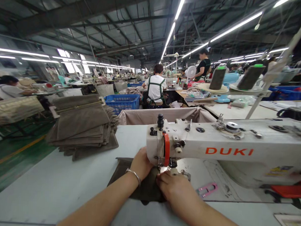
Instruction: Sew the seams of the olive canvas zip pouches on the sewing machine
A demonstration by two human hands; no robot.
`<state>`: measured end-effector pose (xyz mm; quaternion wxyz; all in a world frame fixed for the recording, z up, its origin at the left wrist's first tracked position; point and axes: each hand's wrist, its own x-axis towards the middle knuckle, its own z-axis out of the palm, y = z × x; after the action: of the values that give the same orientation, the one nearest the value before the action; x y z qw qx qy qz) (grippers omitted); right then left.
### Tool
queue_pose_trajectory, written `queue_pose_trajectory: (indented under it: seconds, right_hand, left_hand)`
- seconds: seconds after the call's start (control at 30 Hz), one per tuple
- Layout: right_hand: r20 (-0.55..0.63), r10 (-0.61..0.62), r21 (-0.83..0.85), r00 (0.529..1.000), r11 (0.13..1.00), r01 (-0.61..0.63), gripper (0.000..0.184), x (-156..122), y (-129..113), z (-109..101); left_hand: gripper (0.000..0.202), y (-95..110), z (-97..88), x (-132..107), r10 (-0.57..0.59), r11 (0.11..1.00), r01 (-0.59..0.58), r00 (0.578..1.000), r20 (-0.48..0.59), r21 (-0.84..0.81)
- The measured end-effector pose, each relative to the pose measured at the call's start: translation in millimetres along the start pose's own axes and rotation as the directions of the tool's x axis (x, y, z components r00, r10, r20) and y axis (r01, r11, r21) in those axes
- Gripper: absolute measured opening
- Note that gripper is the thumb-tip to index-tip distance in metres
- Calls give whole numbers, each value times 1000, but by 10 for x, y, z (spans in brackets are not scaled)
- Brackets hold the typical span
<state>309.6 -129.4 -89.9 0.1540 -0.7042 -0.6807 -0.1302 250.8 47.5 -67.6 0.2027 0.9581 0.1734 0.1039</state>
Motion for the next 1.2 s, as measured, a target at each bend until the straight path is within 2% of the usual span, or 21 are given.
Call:
queue_pose_trajectory:
  seconds: [0.1,0.2,0.3,0.4,0.53,0.67,0.77,0.93,1.07,1.2]
  right_hand:
    - [-19,-20,10,1000,1000,20,25,-174,13,27]
    - [-122,-26,46,992,998,32,27,-266,14,84]
    - [-232,-44,63,972,996,60,24,-259,11,113]
    - [-265,-91,45,960,993,107,25,-224,5,111]
    - [-301,-98,34,948,993,113,30,-224,6,108]
    - [-261,-75,88,962,991,101,26,-258,13,106]
    - [-253,-77,125,964,986,112,30,-274,12,102]
    - [-240,-74,130,968,986,107,33,-279,10,97]
    - [-212,-82,132,974,985,112,34,-262,18,70]
    - [-237,-63,159,969,982,103,34,-251,7,84]
  left_hand:
    - [14,3,3,-206,81,997,-81,997,-9,14]
    - [21,-23,39,-461,158,987,-158,987,8,12]
    - [40,-69,129,-613,317,944,-324,943,106,59]
    - [59,-105,206,-653,416,888,-440,893,174,135]
    - [57,-84,186,-645,389,901,-417,899,200,120]
    - [51,-36,107,-645,351,923,-373,916,195,93]
    - [44,-12,63,-637,347,927,-368,915,207,74]
    - [34,17,11,-596,368,922,-384,906,209,42]
    - [26,31,-29,-554,424,901,-432,892,154,25]
    - [19,31,-33,-536,453,887,-460,883,121,44]
